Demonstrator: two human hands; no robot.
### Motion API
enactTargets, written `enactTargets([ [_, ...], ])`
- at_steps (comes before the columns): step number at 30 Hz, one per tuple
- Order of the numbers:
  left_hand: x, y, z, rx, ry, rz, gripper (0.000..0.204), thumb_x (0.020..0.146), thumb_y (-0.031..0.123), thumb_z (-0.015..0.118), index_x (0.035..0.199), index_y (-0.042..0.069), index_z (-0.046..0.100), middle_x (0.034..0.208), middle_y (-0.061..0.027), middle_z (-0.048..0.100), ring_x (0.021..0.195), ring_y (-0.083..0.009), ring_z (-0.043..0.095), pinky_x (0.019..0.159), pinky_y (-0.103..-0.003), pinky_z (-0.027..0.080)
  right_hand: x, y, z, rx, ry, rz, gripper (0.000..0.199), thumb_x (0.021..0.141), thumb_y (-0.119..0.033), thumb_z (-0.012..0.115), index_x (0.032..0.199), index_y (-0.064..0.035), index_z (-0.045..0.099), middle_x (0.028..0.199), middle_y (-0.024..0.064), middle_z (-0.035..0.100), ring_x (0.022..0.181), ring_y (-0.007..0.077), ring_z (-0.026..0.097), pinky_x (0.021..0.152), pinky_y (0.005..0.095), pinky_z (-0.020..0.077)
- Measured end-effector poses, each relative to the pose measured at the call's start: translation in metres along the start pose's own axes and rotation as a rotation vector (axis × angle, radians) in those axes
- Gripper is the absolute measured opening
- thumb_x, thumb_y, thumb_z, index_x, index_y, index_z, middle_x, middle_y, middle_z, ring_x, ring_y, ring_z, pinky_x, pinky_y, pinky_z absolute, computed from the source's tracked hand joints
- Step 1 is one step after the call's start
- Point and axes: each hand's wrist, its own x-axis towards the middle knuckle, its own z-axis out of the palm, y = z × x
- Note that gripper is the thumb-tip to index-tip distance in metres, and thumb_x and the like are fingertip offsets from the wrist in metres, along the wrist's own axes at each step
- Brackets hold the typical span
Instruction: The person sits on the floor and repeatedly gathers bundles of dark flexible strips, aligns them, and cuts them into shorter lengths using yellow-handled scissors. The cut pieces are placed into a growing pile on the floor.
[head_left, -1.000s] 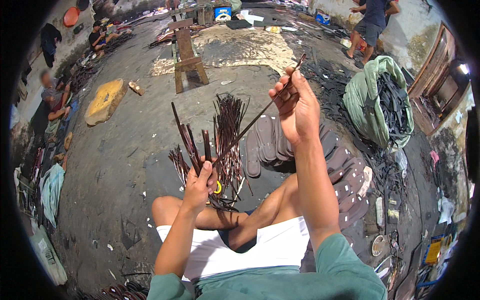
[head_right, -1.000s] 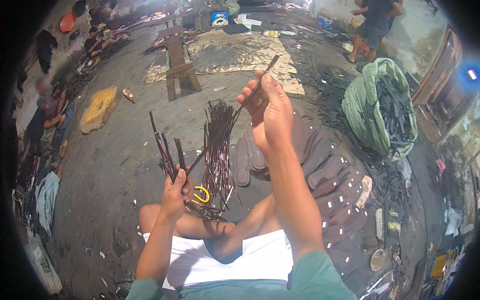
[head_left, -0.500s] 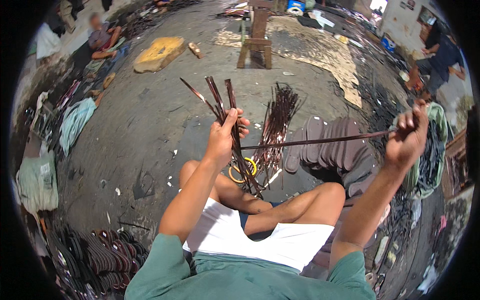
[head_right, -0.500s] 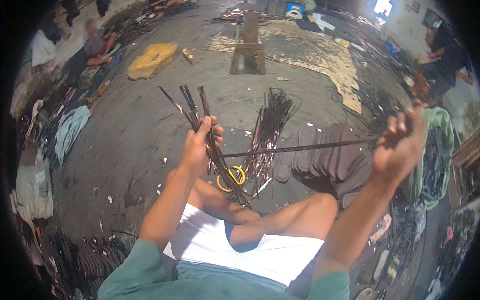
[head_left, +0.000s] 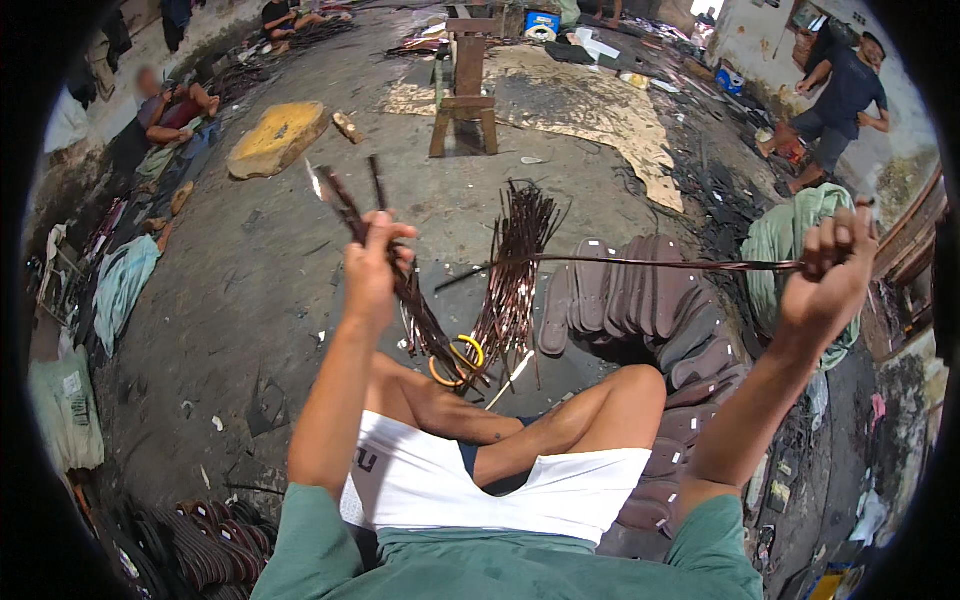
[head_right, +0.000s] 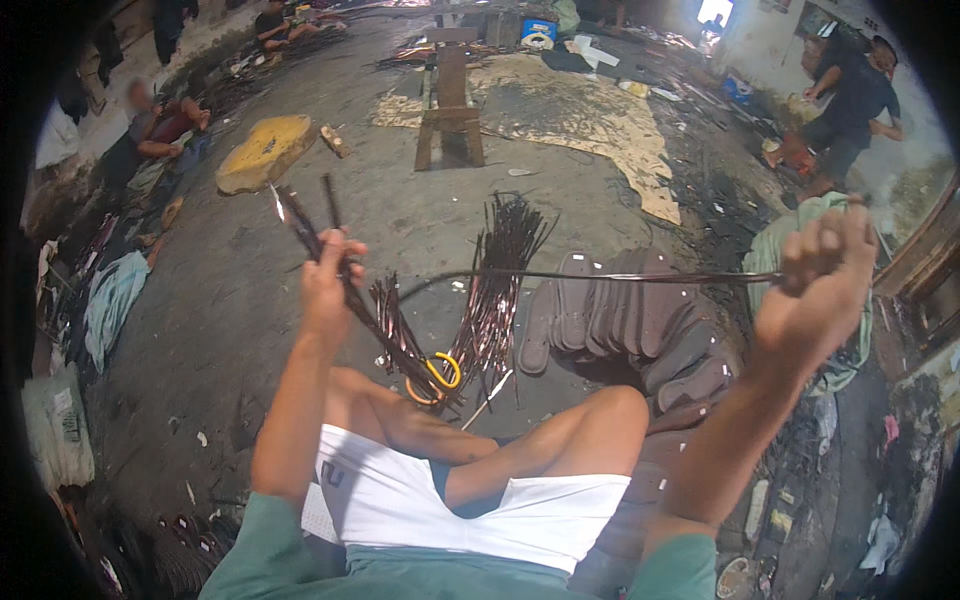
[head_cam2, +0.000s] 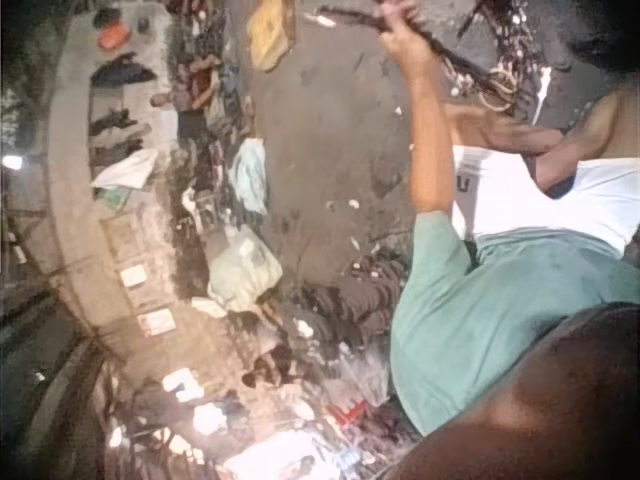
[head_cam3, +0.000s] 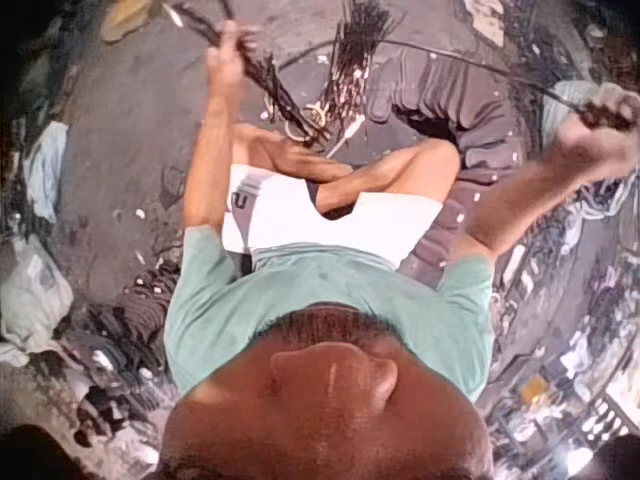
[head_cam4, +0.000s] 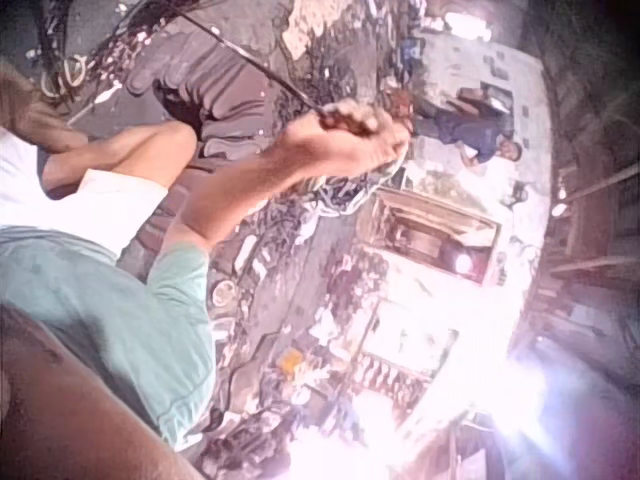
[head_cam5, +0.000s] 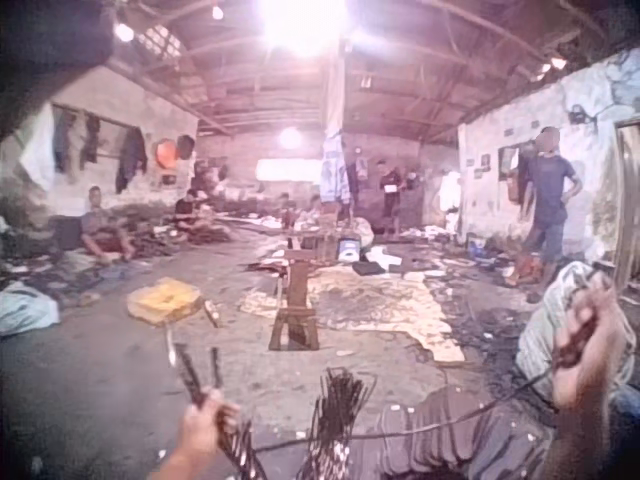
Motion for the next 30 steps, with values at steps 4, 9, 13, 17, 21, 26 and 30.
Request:
enactTargets([
  [4,0.011,0.010,0.002,-0.103,0.051,-0.021,0.032,0.096,0.035,0.057,0.112,0.009,0.059,0.081,0.0010,0.059,0.068,-0.0052,0.055,0.057,-0.021,0.046,0.020,-0.026,-0.032,-0.054,-0.068,-0.066,0.014,0.097,-0.020,0.055,0.101,-0.0064,0.055,0.070,-0.0032,0.043,0.055,0.0036,0.033,0.047,0.0194,0.0258],
  [9,-0.007,0.021,0.043,-0.092,-0.146,0.006,0.029,0.093,0.032,0.061,0.104,0.005,0.064,0.079,0.0027,0.056,0.069,-0.0065,0.054,0.059,-0.023,0.051,-0.080,0.068,0.047,-0.561,-0.309,0.228,0.023,0.096,-0.026,0.055,0.109,-0.0075,0.061,0.070,-0.0064,0.046,0.058,-0.0004,0.037,0.048,0.0195,0.0324],
  [13,-0.024,0.032,0.078,-0.168,-0.245,-0.056,0.025,0.090,0.029,0.067,0.102,0.007,0.065,0.081,0.0015,0.060,0.074,-0.0086,0.058,0.062,-0.026,0.050,-0.162,0.146,0.086,-0.261,-0.648,0.476,0.020,0.083,-0.013,0.075,0.095,-0.0027,0.063,0.077,-0.0040,0.057,0.070,0.0035,0.050,0.065,0.0194,0.0422],
  [17,-0.030,0.037,0.083,-0.160,-0.220,-0.097,0.025,0.091,0.027,0.065,0.103,0.005,0.067,0.086,0.0009,0.062,0.074,-0.0070,0.055,0.065,-0.022,0.046,-0.177,0.155,0.092,-0.170,-0.589,0.628,0.020,0.086,-0.014,0.069,0.097,0.0018,0.064,0.084,0.0032,0.065,0.077,0.0071,0.056,0.072,0.0251,0.0469],
  [21,-0.030,0.030,0.081,-0.178,-0.256,-0.064,0.029,0.094,0.030,0.061,0.104,0.004,0.067,0.093,0.0009,0.063,0.064,-0.0057,0.053,0.056,-0.020,0.043,-0.168,0.142,0.089,-0.177,-0.523,0.556,0.015,0.089,-0.014,0.066,0.092,0.0000,0.066,0.080,-0.0002,0.064,0.074,0.0043,0.054,0.065,0.0224,0.0448],
  [26,-0.041,0.035,0.081,0.118,-0.447,-0.097,0.027,0.092,0.028,0.063,0.102,0.004,0.068,0.085,0.0006,0.065,0.067,-0.0056,0.056,0.059,-0.020,0.043,-0.140,0.127,0.078,-0.130,-0.408,0.672,0.014,0.090,-0.016,0.067,0.093,-0.0031,0.065,0.078,-0.0036,0.061,0.071,0.0015,0.051,0.060,0.0196,0.0406],
  [30,-0.045,0.036,0.079,0.280,-0.547,-0.095,0.025,0.090,0.028,0.066,0.100,0.005,0.069,0.079,0.0006,0.065,0.064,-0.0044,0.053,0.056,-0.019,0.038,-0.123,0.122,0.078,-0.172,-0.369,0.619,0.015,0.091,-0.019,0.065,0.093,-0.0043,0.065,0.078,-0.0035,0.060,0.069,0.0026,0.051,0.060,0.0206,0.0418],
])
